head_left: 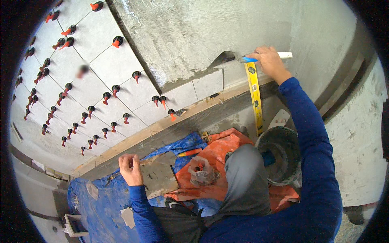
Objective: The person applies adhesive to a wall using a notched trowel, places a tile, and secures it with tile leveling clips. They then use a spirit level to check alignment and clean excess adhesive with a sponge.
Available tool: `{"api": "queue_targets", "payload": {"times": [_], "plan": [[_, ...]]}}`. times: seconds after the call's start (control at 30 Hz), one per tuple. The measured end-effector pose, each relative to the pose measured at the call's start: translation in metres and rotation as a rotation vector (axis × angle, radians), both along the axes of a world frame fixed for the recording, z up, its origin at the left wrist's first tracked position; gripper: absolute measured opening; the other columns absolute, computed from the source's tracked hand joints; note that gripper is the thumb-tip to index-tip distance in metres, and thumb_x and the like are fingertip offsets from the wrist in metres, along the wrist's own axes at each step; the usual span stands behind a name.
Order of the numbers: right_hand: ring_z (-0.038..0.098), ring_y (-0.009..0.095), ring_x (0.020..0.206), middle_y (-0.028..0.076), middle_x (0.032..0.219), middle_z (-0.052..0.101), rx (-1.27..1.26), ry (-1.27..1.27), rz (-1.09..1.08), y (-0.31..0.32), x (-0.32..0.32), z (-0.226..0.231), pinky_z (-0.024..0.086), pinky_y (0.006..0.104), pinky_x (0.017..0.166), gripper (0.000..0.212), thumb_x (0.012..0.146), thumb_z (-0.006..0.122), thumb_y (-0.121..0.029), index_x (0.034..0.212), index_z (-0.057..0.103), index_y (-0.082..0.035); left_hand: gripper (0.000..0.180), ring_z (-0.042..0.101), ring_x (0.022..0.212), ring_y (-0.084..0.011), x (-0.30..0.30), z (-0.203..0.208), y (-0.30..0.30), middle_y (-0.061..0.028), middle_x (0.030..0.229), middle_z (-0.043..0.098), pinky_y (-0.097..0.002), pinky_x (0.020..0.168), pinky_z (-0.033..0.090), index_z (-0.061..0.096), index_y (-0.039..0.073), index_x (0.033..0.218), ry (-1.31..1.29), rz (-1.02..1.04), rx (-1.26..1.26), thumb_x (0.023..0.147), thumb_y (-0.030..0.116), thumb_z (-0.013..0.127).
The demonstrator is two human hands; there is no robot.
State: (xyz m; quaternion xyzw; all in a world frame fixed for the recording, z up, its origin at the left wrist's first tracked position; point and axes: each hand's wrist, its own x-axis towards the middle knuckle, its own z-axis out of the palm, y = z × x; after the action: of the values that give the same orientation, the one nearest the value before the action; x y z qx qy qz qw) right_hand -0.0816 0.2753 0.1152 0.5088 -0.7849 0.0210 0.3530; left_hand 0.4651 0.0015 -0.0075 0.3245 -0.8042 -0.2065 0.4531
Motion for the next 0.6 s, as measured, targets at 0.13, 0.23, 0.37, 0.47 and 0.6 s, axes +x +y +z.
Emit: {"api": "queue_targets", "payload": {"times": [0.13,0.23,0.37,0.47,0.6], "plan": [[0.063,0.023,0.105,0.002,0.1,0.067,-0.029,-0.032,-0.012,0.005,0.0,-0.006,0.046,0.0424,0.089,0.033,0.084,0.072,-0.017,0.115,0.075,-0.026,0.017,0.059,0.077,-0.0165,-0.001,0.002,0.0,-0.0075,0.095,0.055,-0.0285,0.067,0.049,0.066,0.0,0.089,0.03,-0.009,0.03,0.093,0.015,0.07],[0.063,0.023,0.107,0.002,0.102,0.068,-0.071,-0.002,0.017,0.007,0.0,-0.009,0.046,0.0423,0.09,0.033,0.084,0.072,-0.018,0.115,0.075,-0.027,0.016,0.06,0.076,-0.0166,0.0,0.001,0.001,-0.0073,0.094,0.055,-0.0284,0.067,0.05,0.066,0.0,0.089,0.037,-0.025,-0.003,0.092,0.015,0.071],[0.063,0.023,0.109,0.002,0.104,0.068,-0.029,-0.026,-0.026,0.006,0.005,-0.01,0.046,0.042,0.091,0.034,0.085,0.071,-0.017,0.117,0.074,-0.027,0.015,0.059,0.076,-0.0166,0.0,0.001,-0.001,-0.0074,0.093,0.056,-0.0289,0.067,0.05,0.066,0.0,0.088,0.01,-0.003,0.021,0.092,0.013,0.07],[0.063,0.024,0.108,0.002,0.105,0.068,-0.077,-0.044,-0.01,0.002,0.013,-0.008,0.046,0.0414,0.091,0.035,0.085,0.07,-0.016,0.119,0.074,-0.026,0.014,0.059,0.075,-0.0164,0.0,0.002,-0.001,-0.0074,0.092,0.056,-0.0289,0.067,0.05,0.066,0.0,0.087,0.003,0.006,-0.007,0.091,0.013,0.07],[0.063,0.024,0.106,0.002,0.105,0.068,-0.127,-0.024,0.113,-0.013,0.019,-0.008,0.046,0.0407,0.09,0.036,0.086,0.069,-0.013,0.12,0.073,-0.026,0.014,0.059,0.075,-0.0164,-0.003,0.003,0.002,-0.0073,0.091,0.056,-0.0289,0.067,0.049,0.066,0.0,0.087,0.003,0.002,0.029,0.091,0.012,0.07]]}}
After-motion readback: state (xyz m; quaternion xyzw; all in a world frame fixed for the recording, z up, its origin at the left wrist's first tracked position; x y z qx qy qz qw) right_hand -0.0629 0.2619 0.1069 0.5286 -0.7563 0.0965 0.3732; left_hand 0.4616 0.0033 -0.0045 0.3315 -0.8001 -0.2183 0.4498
